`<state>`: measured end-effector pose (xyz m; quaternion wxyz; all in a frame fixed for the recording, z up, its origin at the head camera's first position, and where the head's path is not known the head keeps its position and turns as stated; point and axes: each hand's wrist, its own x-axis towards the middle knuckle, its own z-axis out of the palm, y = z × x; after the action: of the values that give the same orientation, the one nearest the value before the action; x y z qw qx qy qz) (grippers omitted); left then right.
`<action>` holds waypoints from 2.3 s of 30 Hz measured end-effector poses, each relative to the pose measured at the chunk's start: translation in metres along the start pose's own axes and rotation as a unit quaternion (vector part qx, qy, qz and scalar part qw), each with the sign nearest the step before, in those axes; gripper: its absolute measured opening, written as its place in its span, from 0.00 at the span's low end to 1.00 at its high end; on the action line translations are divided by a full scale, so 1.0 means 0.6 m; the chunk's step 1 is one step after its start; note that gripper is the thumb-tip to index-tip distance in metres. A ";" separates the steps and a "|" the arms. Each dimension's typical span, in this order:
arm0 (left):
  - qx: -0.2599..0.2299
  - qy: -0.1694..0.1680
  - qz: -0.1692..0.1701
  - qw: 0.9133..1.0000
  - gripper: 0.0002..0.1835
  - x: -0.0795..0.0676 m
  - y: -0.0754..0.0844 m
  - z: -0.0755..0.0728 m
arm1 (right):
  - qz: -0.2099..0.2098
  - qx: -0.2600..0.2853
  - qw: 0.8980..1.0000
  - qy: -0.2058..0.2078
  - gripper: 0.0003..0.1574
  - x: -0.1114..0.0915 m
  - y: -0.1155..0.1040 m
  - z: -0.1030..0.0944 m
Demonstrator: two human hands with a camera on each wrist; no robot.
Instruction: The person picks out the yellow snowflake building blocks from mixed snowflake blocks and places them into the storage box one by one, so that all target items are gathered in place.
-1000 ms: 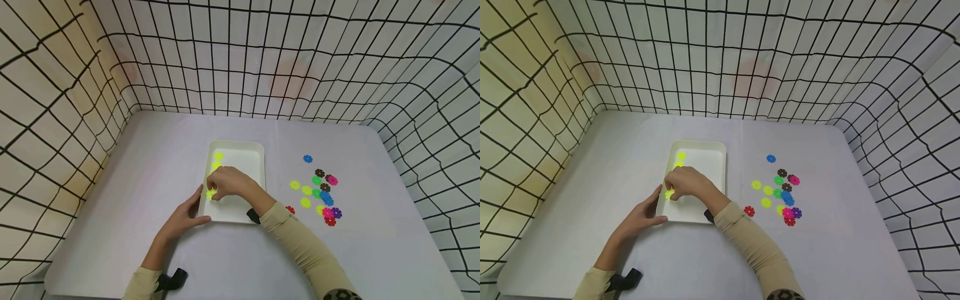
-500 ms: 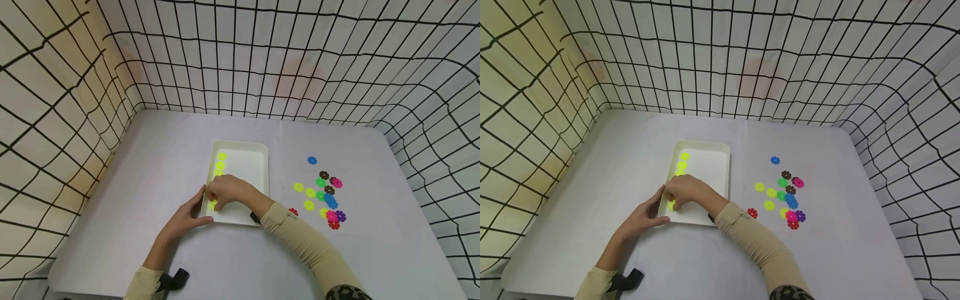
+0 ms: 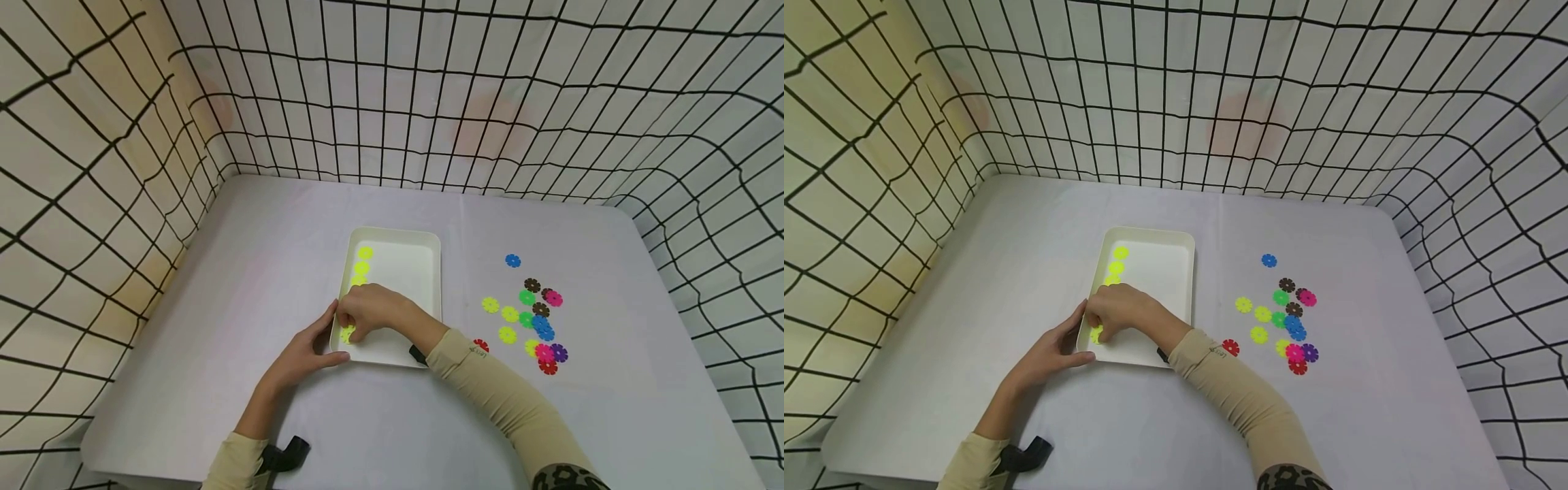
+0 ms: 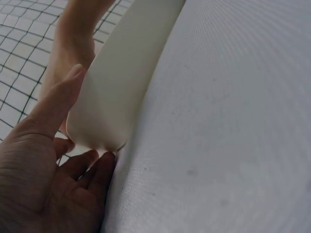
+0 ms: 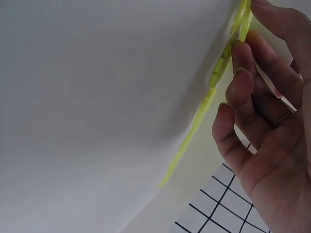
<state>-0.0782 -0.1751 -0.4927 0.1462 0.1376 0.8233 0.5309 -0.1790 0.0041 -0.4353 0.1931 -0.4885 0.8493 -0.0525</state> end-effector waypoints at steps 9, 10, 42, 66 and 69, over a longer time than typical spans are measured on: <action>0.005 0.003 -0.003 1.000 0.53 -0.001 -0.002 0.000 | -0.009 0.000 1.000 0.002 0.08 0.004 0.003 0.004; 0.006 0.004 -0.003 1.000 0.53 -0.001 -0.002 -0.001 | -0.009 0.001 1.000 0.002 0.08 0.004 0.003 0.004; -0.005 0.001 0.004 1.000 0.54 -0.001 0.001 0.005 | 0.033 0.021 0.999 0.029 0.15 -0.026 0.013 -0.024; 0.010 0.011 0.003 1.000 0.55 -0.002 0.007 0.008 | 0.237 0.100 0.943 0.210 0.19 -0.244 0.122 -0.060; 0.014 0.010 0.004 1.000 0.56 -0.002 0.009 0.010 | 0.290 0.107 0.924 0.224 0.20 -0.273 0.136 -0.053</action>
<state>-0.0744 -0.1687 -0.4899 0.1337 0.1373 0.8314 0.5216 -0.1840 0.1826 -0.3832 0.0562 -0.1725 0.9643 -0.1930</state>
